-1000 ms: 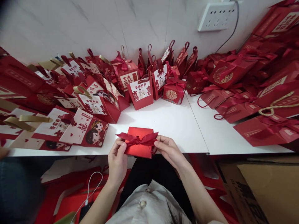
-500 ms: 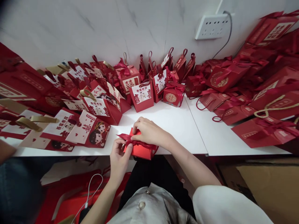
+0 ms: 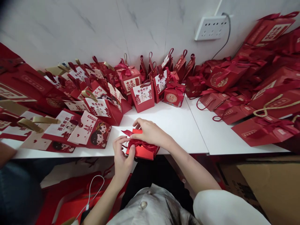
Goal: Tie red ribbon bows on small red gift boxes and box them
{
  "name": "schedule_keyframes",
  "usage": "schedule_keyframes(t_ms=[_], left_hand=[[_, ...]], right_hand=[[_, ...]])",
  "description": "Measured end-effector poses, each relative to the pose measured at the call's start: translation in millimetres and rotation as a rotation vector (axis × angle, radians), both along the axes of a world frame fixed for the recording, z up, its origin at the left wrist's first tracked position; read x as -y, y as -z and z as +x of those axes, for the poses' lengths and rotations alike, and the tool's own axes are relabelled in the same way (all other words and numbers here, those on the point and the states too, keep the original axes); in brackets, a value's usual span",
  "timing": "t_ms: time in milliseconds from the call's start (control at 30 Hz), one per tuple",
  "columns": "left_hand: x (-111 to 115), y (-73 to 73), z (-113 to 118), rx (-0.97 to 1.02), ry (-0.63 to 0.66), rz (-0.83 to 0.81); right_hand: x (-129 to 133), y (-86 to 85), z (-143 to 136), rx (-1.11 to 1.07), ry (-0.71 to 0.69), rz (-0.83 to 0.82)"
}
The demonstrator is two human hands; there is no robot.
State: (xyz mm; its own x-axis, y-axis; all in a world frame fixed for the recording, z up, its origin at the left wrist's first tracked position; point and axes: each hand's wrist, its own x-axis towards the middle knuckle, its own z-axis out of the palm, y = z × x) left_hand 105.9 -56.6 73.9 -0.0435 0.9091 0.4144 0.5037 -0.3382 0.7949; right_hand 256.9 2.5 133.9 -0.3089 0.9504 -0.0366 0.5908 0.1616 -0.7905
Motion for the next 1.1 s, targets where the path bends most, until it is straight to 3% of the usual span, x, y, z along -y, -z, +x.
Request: schedule_keyframes(t_ms=[133, 267, 400, 500, 600, 700, 900, 1100], left_hand=[[1, -3.9, -2, -0.171, -0.067, 0.069], [-1, -9.2, -5, -0.284, 0.077, 0.151], [-5, -14.2, -7, -0.313, 0.195, 0.121], [-8, -15.8, -8, -0.304, 0.221, 0.117], [-10, -16.2, -8, -0.296, 0.249, 0.135], [-13, -16.4, -8, -0.305, 0.274, 0.167], [-14, -16.9, -8, -0.330, 0.297, 0.164], [-12, -17.7, -9, -0.331, 0.312, 0.167]], right_hand=[[-8, 3.5, -2, -0.015, -0.005, -0.004], [-13, 7.9, 1, -0.097, 0.050, -0.028], [1, 9.9, 21, -0.208, 0.278, 0.015], [25, 16.0, 41, -0.152, 0.415, -0.006], [48, 27.7, 53, -0.117, 0.327, -0.220], [58, 36.5, 55, -0.246, 0.205, -0.381], [52, 30.6, 61, -0.349, 0.138, -0.372], [26, 18.8, 57, -0.292, 0.207, -0.158]])
